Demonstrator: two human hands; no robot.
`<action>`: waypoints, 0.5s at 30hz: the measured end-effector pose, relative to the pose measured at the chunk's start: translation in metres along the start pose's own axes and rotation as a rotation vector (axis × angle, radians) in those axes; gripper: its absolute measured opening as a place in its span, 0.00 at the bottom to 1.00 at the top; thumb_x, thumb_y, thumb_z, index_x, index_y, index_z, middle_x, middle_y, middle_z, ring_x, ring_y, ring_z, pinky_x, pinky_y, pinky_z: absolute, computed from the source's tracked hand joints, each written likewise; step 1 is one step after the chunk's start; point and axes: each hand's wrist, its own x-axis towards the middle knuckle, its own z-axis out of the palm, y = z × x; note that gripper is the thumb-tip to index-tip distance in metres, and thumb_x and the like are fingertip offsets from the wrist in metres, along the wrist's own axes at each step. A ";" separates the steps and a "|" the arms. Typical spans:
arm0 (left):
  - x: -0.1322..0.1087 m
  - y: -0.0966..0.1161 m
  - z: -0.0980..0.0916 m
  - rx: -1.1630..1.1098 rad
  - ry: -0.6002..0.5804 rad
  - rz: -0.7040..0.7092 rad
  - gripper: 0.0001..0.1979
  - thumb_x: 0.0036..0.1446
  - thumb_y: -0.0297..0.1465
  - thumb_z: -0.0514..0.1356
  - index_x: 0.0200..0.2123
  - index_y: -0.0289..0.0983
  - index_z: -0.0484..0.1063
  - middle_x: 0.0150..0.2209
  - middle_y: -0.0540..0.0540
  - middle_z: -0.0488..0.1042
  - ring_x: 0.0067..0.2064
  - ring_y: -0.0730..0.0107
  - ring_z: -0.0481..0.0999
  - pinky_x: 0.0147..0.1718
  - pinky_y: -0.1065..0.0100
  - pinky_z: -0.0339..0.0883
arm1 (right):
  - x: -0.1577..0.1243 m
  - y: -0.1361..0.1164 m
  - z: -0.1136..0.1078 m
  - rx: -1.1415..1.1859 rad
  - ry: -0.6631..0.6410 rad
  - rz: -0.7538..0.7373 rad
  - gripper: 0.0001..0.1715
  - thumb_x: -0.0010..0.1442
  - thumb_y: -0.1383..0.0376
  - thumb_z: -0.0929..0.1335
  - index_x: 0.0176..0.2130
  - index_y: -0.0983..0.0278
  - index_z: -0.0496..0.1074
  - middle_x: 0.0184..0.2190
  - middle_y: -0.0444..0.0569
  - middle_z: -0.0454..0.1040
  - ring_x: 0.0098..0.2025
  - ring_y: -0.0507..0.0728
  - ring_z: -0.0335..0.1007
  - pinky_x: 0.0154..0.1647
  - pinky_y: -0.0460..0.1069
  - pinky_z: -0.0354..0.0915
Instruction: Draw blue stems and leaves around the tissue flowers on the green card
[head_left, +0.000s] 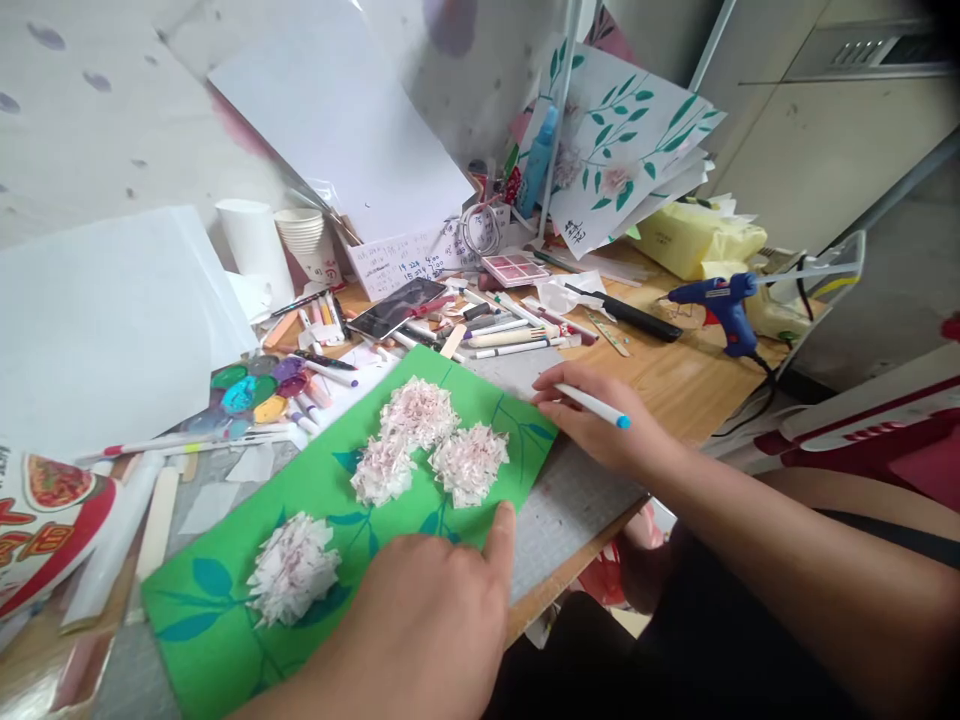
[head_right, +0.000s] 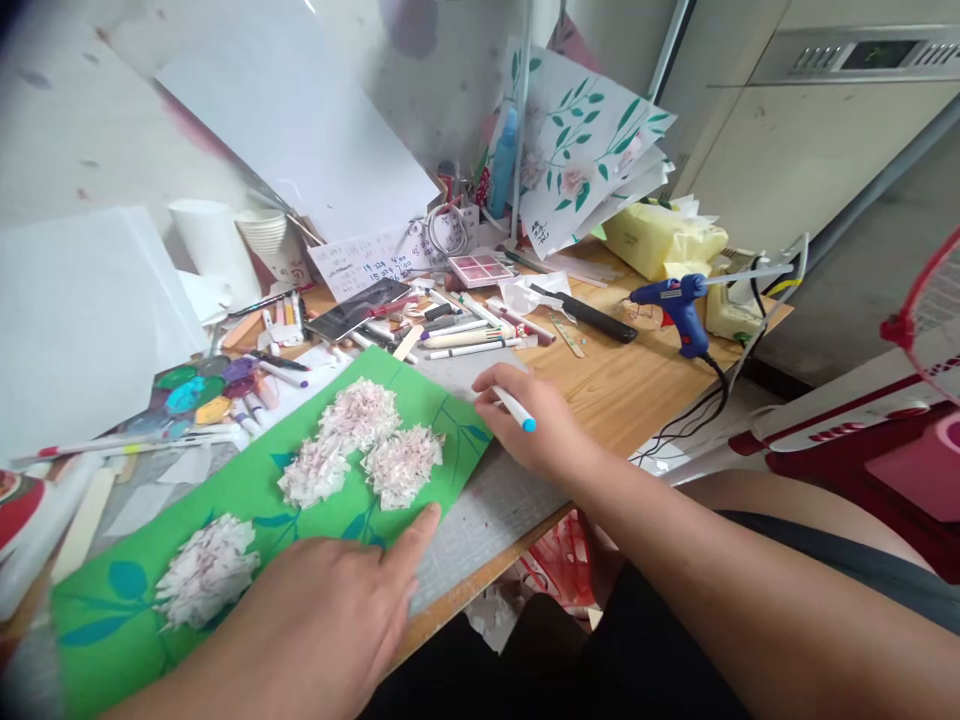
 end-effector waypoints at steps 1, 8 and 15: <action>-0.001 -0.001 0.000 -0.013 0.014 0.014 0.34 0.52 0.21 0.56 0.64 0.30 0.57 0.20 0.50 0.75 0.19 0.58 0.76 0.14 0.65 0.55 | 0.004 -0.002 -0.001 0.008 -0.031 -0.025 0.08 0.54 0.70 0.69 0.37 0.62 0.73 0.32 0.46 0.78 0.31 0.54 0.73 0.34 0.49 0.66; -0.012 -0.009 0.003 -0.084 0.440 0.115 0.29 0.50 0.21 0.52 0.59 0.31 0.60 0.20 0.53 0.72 0.18 0.62 0.72 0.14 0.62 0.60 | 0.052 -0.004 -0.024 0.140 -0.168 -0.109 0.10 0.50 0.71 0.69 0.36 0.63 0.71 0.33 0.47 0.78 0.33 0.53 0.72 0.34 0.47 0.67; -0.006 -0.006 -0.008 -0.038 0.167 0.043 0.30 0.55 0.20 0.52 0.62 0.37 0.58 0.25 0.51 0.76 0.25 0.59 0.78 0.20 0.60 0.70 | 0.068 0.000 -0.019 0.173 -0.162 -0.115 0.10 0.48 0.69 0.73 0.35 0.64 0.76 0.32 0.47 0.78 0.35 0.55 0.71 0.39 0.50 0.67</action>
